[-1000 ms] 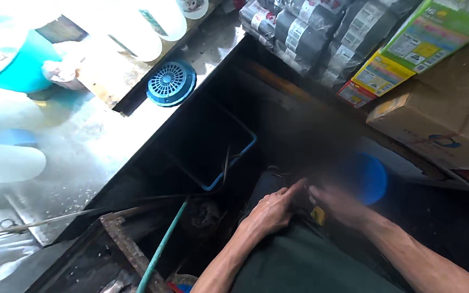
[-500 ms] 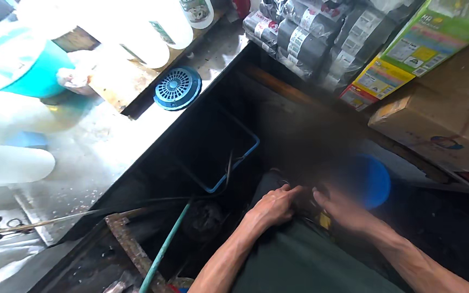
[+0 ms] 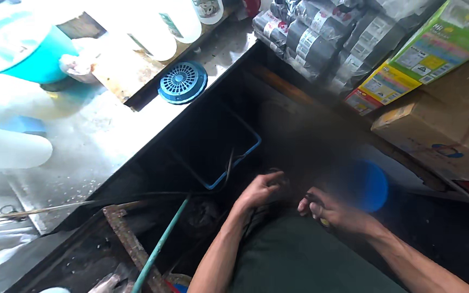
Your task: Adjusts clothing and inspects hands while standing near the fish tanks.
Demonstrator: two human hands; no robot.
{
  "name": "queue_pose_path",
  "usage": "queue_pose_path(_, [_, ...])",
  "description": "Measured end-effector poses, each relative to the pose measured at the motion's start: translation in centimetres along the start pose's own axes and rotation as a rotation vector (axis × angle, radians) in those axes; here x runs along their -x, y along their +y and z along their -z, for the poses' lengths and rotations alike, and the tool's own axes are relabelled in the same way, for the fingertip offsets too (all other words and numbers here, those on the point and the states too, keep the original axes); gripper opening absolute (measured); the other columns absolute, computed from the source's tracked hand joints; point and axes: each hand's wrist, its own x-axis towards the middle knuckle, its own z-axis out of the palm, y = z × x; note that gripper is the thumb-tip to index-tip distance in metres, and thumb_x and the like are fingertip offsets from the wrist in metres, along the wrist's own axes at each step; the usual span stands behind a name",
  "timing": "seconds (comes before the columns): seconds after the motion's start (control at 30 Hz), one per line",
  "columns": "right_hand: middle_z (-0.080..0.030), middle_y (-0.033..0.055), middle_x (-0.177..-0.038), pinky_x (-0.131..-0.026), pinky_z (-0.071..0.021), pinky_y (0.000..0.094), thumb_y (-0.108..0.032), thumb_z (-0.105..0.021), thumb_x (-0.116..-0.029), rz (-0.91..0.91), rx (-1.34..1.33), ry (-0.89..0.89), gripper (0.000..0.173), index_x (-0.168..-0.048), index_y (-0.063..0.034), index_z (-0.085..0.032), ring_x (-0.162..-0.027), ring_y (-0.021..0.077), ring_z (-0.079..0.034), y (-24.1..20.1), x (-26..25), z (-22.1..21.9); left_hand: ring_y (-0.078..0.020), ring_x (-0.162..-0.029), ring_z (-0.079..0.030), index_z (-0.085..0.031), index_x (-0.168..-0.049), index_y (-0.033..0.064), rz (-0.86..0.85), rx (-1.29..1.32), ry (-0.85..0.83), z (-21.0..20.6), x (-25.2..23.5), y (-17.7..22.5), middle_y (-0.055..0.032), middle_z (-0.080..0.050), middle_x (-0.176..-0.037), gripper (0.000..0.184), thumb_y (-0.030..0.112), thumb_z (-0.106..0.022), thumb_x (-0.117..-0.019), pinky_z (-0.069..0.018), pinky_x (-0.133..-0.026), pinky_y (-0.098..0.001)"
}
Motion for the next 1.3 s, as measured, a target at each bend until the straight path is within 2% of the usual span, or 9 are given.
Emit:
queue_pose_path(0.07, [-0.071, 0.0039, -0.107, -0.072, -0.0603, 0.0315, -0.041, -0.046, -0.107, -0.228, 0.082, 0.018, 0.039, -0.128, -0.0083, -0.049, -0.084, 0.0125, -0.071, -0.6, 0.2, 0.7, -0.0043, -0.06, -0.056, -0.058, -0.142, 0.0077, 0.0, 0.12, 0.234, 2.1, 2.1, 0.9, -0.0016, -0.075, -0.101, 0.04, 0.013, -0.047, -0.1038, -0.0457, -0.052, -0.0236])
queue_pose_path(0.2, [-0.068, 0.0126, -0.099, -0.076, -0.0606, 0.0432, -0.049, -0.044, -0.107, -0.554, 0.228, -0.042, 0.055, -0.14, -0.0061, -0.043, -0.079, 0.0228, -0.071, -0.4, 0.9, 1.7, -0.0047, -0.045, -0.039, -0.058, -0.133, 0.0087, 0.01, 0.33, 0.541, 5.9, 6.4, 1.1, 0.0021, -0.056, -0.071, 0.032, 0.018, -0.041, -0.1062, -0.0335, -0.039, -0.0201])
queue_pose_path(0.27, [-0.063, 0.0085, -0.085, -0.066, -0.0581, 0.039, -0.05, -0.044, -0.1059, -0.457, 0.207, -0.016, 0.051, -0.132, -0.0062, -0.046, -0.067, 0.0192, -0.065, -0.7, 0.4, 1.4, -0.0062, -0.046, -0.039, -0.056, -0.129, 0.0106, 0.064, 0.28, 0.56, 6.2, 6.5, 1.0, 0.003, -0.05, -0.068, 0.029, 0.022, -0.05, -0.1036, -0.0357, -0.041, -0.022])
queue_pose_path(0.33, [-0.057, 0.0032, -0.08, -0.061, -0.0545, 0.0347, -0.053, -0.043, -0.105, -0.309, 0.17, 0.055, 0.049, -0.124, -0.0081, -0.051, -0.063, 0.0141, -0.058, -1.4, -1.0, 0.1, -0.0098, -0.053, -0.048, -0.057, -0.131, 0.0094, 0.105, 0.132, 0.444, 4.7, 5.2, 1.3, 0.0002, -0.058, -0.074, 0.036, 0.03, -0.052, -0.1022, -0.0436, -0.049, -0.0283])
queue_pose_path(0.43, [-0.06, 0.0044, -0.094, -0.074, -0.0547, 0.0345, -0.054, -0.031, -0.1076, -0.193, 0.23, 0.129, 0.054, -0.125, -0.0081, -0.054, -0.081, 0.0122, -0.061, -2.0, -3.0, -1.2, -0.0169, -0.078, -0.067, -0.06, -0.126, 0.0042, 0.073, -0.087, 0.174, 1.1, 2.0, 1.9, -0.0072, -0.068, -0.091, 0.045, 0.038, -0.038, -0.1072, -0.0581, -0.073, -0.0388])
queue_pose_path(0.6, [-0.061, 0.0077, -0.097, -0.083, -0.0526, 0.0366, -0.044, -0.024, -0.1108, -0.203, 0.231, 0.266, 0.05, -0.115, -0.0073, -0.057, -0.091, 0.0147, -0.062, -1.2, -4.2, -2.4, -0.0228, -0.095, -0.066, -0.066, -0.105, 0.0026, 0.008, -0.215, 0.008, -1.8, 0.2, 1.6, -0.0126, -0.067, -0.096, 0.053, 0.032, -0.022, -0.1094, -0.052, -0.087, -0.0458])
queue_pose_path(0.87, [-0.057, 0.0056, -0.089, -0.075, -0.0513, 0.0362, -0.044, -0.028, -0.1104, -0.226, 0.26, 0.309, 0.046, -0.112, -0.0079, -0.056, -0.081, 0.0146, -0.059, -1.4, -4.4, -3.0, -0.0161, -0.089, -0.063, -0.067, -0.097, 0.0044, -0.04, -0.101, 0.163, -2.2, 0.6, 0.4, -0.0074, -0.066, -0.093, 0.054, 0.028, -0.019, -0.1077, -0.0524, -0.082, -0.0385])
queue_pose_path(1.03, [-0.056, 0.0052, -0.088, -0.074, -0.0512, 0.0356, -0.045, -0.028, -0.1107, -0.223, 0.285, 0.299, 0.046, -0.111, -0.0083, -0.055, -0.08, 0.0144, -0.059, -1.6, -4.8, -3.4, -0.0163, -0.09, -0.063, -0.066, -0.097, 0.0033, -0.085, -0.123, 0.107, -2.2, 1.1, 1.1, -0.0086, -0.065, -0.094, 0.051, 0.027, -0.021, -0.1085, -0.0516, -0.084, -0.038])
queue_pose_path(1.3, [-0.063, 0.0083, -0.101, -0.085, -0.0551, 0.0371, -0.043, -0.028, -0.1115, -0.225, 0.277, 0.272, 0.046, -0.123, -0.0063, -0.052, -0.094, 0.0152, -0.064, -2.2, -5.4, -4.5, -0.0159, -0.088, -0.065, -0.049, -0.128, 0.0034, -0.049, -0.094, 0.066, -2.7, 1.5, 1.9, -0.0092, -0.063, -0.098, 0.041, 0.031, -0.024, -0.1095, -0.0556, -0.081, -0.037])
